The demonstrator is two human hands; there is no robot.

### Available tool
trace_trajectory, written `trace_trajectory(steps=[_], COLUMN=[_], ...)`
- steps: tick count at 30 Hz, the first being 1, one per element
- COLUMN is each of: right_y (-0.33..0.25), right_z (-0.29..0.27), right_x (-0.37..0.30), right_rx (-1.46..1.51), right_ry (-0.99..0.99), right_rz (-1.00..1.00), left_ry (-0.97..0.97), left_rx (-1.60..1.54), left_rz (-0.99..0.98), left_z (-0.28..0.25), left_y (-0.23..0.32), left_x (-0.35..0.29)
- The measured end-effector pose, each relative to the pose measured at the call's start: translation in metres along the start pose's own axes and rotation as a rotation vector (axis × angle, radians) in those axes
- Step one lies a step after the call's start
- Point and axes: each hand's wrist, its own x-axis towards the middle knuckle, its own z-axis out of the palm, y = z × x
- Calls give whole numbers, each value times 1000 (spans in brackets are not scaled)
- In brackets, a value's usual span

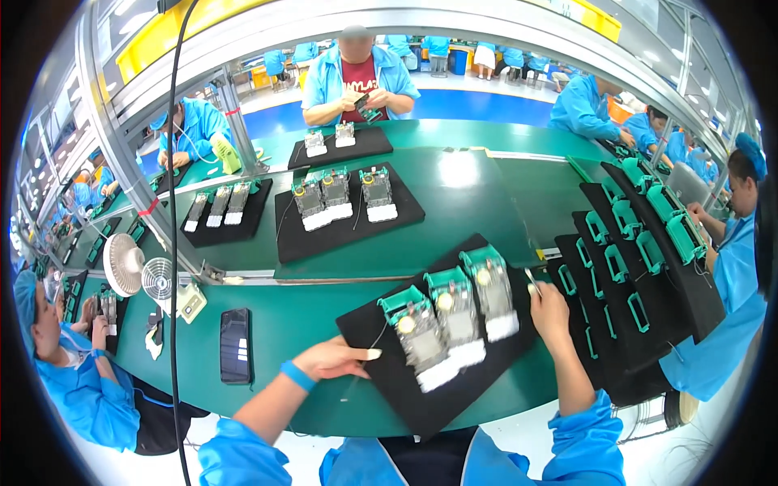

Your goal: The person assembles electronic components onto circuit boards on a factory production line, securing them with adhesive tape using a manual applicator tool, then places the assembled circuit board into a plastic housing.

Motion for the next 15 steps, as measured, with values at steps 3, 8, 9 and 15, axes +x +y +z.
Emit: trace_trajectory(steps=[3,8,9,15], right_y=[16,-17,-32,-125], right_z=[0,-23,-27,-3], right_x=[-29,-60,-63,-109], right_rx=[64,278,301,522], right_ry=[-130,94,51,-304], right_rz=[-2,-6,-31,-417], left_ry=[145,1261,1250,518], left_rx=[196,1560,1320,330], left_rz=[-62,1017,1017,524], left_z=[1,32,41,67], left_y=[7,-9,-12,-44], left_x=[-26,-29,-28,-8])
